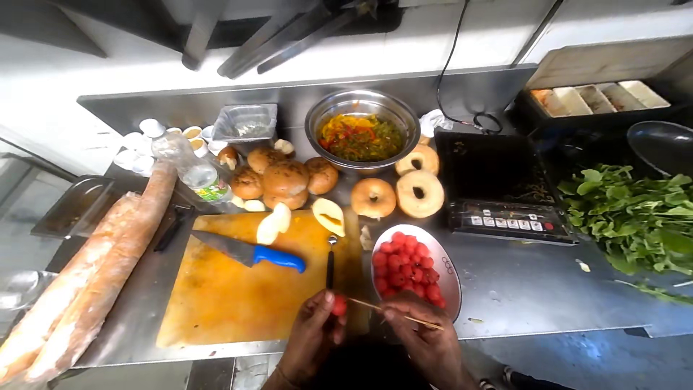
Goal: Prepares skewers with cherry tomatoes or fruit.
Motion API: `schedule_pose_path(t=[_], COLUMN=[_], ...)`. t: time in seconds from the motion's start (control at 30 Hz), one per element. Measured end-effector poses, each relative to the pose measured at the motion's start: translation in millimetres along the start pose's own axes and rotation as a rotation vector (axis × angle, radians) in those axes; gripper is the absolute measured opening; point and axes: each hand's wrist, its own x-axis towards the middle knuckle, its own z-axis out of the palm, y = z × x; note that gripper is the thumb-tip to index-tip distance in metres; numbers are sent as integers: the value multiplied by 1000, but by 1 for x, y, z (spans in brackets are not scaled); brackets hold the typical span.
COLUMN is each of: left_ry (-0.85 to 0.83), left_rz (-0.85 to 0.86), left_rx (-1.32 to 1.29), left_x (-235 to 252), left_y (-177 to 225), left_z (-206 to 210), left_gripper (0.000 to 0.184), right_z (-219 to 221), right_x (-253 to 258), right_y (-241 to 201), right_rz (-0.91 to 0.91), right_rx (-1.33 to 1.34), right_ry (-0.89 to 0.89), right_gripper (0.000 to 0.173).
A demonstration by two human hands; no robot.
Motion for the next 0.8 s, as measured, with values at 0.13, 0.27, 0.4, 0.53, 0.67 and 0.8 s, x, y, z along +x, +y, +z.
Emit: schedule_pose_path(t=[0.13, 0.27, 0.4, 0.53, 0.67, 0.8], left_ry=[1, -9, -7, -4, -15, -9], left_rz=[2, 5, 5, 9, -4, -15], left_rx=[-2, 4, -4, 1, -21, -98], left_x=[-1, -1, -1, -1, -1, -1], left_y=[-1, -2, -1, -2, -1, 1], left_z=[-1, -1, -2, -2, -2, -6], left_gripper=[36, 36, 36, 36, 39, 36], right_z=[1, 3, 1, 3, 3, 0], right_x=[0, -1, -2, 0, -1, -2], right_y=[-2, 0, 0, -2, 0, 0], right_rz=[-22, -12, -6, -23, 11, 31], right_rx=[41, -8, -5, 33, -15, 0], right_ry=[-39, -32, 2, -39, 18, 52], right_gripper=[16, 16, 15, 16, 16, 16])
